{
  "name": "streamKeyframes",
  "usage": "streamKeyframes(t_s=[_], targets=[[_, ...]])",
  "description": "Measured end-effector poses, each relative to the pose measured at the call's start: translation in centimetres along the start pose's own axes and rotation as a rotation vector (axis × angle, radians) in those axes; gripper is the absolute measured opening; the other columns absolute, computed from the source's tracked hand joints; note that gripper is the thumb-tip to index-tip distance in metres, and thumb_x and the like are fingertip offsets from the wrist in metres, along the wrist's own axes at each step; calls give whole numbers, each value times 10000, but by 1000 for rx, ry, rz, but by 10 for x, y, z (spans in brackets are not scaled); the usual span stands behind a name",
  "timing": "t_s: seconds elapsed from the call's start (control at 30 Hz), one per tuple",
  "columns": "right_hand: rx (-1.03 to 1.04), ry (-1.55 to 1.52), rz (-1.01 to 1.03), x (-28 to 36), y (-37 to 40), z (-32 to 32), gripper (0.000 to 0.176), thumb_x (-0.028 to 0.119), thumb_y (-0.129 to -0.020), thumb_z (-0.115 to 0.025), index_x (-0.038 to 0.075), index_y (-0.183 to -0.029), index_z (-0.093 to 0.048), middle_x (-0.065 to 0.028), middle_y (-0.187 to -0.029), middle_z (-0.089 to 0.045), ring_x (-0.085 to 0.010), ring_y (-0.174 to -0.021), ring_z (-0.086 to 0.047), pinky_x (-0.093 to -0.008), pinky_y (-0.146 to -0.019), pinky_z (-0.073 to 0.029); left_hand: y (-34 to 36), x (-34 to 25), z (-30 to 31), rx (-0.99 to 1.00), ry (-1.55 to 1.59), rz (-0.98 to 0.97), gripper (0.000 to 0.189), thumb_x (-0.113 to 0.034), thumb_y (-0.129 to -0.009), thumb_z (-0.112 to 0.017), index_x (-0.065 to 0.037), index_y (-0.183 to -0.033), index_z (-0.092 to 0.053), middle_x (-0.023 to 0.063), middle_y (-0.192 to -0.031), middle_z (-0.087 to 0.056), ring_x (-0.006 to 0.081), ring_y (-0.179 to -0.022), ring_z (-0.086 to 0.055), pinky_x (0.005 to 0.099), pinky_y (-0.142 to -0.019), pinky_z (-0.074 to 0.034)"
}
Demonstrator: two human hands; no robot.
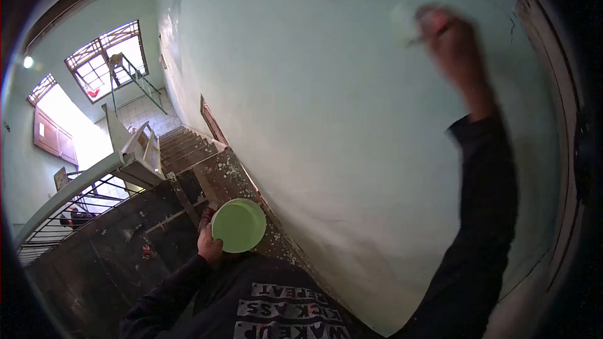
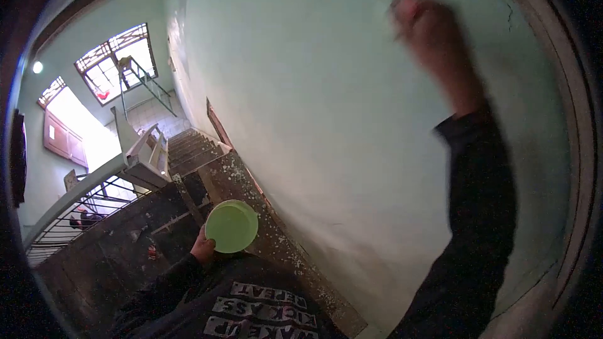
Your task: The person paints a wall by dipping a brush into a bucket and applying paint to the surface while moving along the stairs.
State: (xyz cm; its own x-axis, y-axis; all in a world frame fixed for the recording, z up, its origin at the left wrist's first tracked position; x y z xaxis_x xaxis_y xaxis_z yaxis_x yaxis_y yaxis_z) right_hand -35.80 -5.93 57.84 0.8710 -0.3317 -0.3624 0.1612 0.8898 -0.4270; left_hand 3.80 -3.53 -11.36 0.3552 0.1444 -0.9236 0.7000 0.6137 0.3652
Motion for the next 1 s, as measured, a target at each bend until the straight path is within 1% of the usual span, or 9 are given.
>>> streamKeyframes(t_s=[0.13, 0.2, 0.27, 0.47, 0.6, 0.8, 0.87, 0.93, 1.0], targets=[[-338, 567, 210, 6, -33, 107, 250, 264, -909, -522, 66, -1041, -598, -168, -907, -633, -318, -785, -624, -372, -686, -509, 1, -4, 1, 7, -61, -21, 547, -73, -707, -508, 44, -1235, -420, 262, -1161, -509, 406, -1085, -491, 429, -905, -404], [-143, 807, -331, 38, -33, 105, 212, 106, -884, -520, 15, -706, -450, -86, -660, -462, -189, -605, -444, -318, -569, -391, 2, -7, 1, 17, -48, -16, 547, -69, -708, -508, 42, -1236, -420, 260, -1158, -512, 405, -1084, -493, 428, -905, -405], [-226, 416, 386, -1, -16, 40, 165, 211, -914, -486, 83, -959, -579, -155, -868, -613, -330, -789, -598, -387, -677, -497, 2, -13, -1, 33, -12, -12, 548, -61, -709, -510, 39, -1240, -419, 256, -1152, -518, 405, -1082, -498, 426, -906, -406], [297, -32, 98, 103, 90, -100, 103, 149, -837, -526, 76, -768, -545, -106, -815, -563, -268, -777, -595, -387, -691, -503, -8, -5, -8, 76, 81, -58, 531, -33, -710, -509, 32, -1229, -419, 256, -1149, -525, 402, -1076, -507, 428, -901, -408], [205, -197, 66, 32, 72, -71, 90, 90, -817, -542, 26, -823, -604, -126, -736, -596, -272, -762, -603, -351, -699, -489, 1, -22, -6, 67, 129, -37, 521, 2, -705, -484, 51, -1219, -407, 244, -1158, -527, 378, -1082, -516, 408, -918, -405], [-297, 522, 218, -4, 21, 119, 244, 228, -920, -516, 103, -1112, -598, -129, -1067, -609, -246, -912, -625, -350, -767, -512, 1, -19, -11, 158, 28, -72, 592, 108, -719, -366, -17, -1296, -318, 164, -1194, -489, 276, -1090, -506, 360, -900, -437], [-350, 849, 17, 40, 25, 120, 176, 98, -875, -526, 7, -726, -502, -87, -635, -472, -198, -603, -464, -329, -576, -404, 5, -36, -16, 173, -16, -100, 613, 131, -723, -340, -36, -1312, -297, 146, -1200, -481, 253, -1088, -504, 351, -893, -446], [-114, 541, 94, -10, 40, 67, 213, 198, -912, -505, 95, -1072, -601, -125, -1038, -592, -265, -871, -614, -362, -726, -521, 20, -90, -17, 200, 389, 105, 598, 97, -692, -407, -27, -1277, -393, 162, -1195, -489, 277, -1154, -469, 339, -953, -392], [-44, 243, 105, 31, 85, 8, 150, 144, -883, -515, 74, -987, -597, -123, -990, -586, -278, -846, -603, -375, -707, -524, 24, -112, -17, 211, 366, 120, 601, 102, -694, -399, -28, -1281, -386, 153, -1193, -488, 267, -1146, -471, 336, -953, -391]])
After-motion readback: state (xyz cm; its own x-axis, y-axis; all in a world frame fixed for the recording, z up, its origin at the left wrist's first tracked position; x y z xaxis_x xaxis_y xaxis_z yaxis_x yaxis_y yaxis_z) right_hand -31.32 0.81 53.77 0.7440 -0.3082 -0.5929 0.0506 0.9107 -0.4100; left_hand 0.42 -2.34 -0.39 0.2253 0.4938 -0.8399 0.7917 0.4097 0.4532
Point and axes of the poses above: each hand's wrist, its own y-axis away from the middle knuckle, its own z-axis out of the back of the hand, x = y × z, the point moved 7 cm from there along -y, towards the middle knuckle
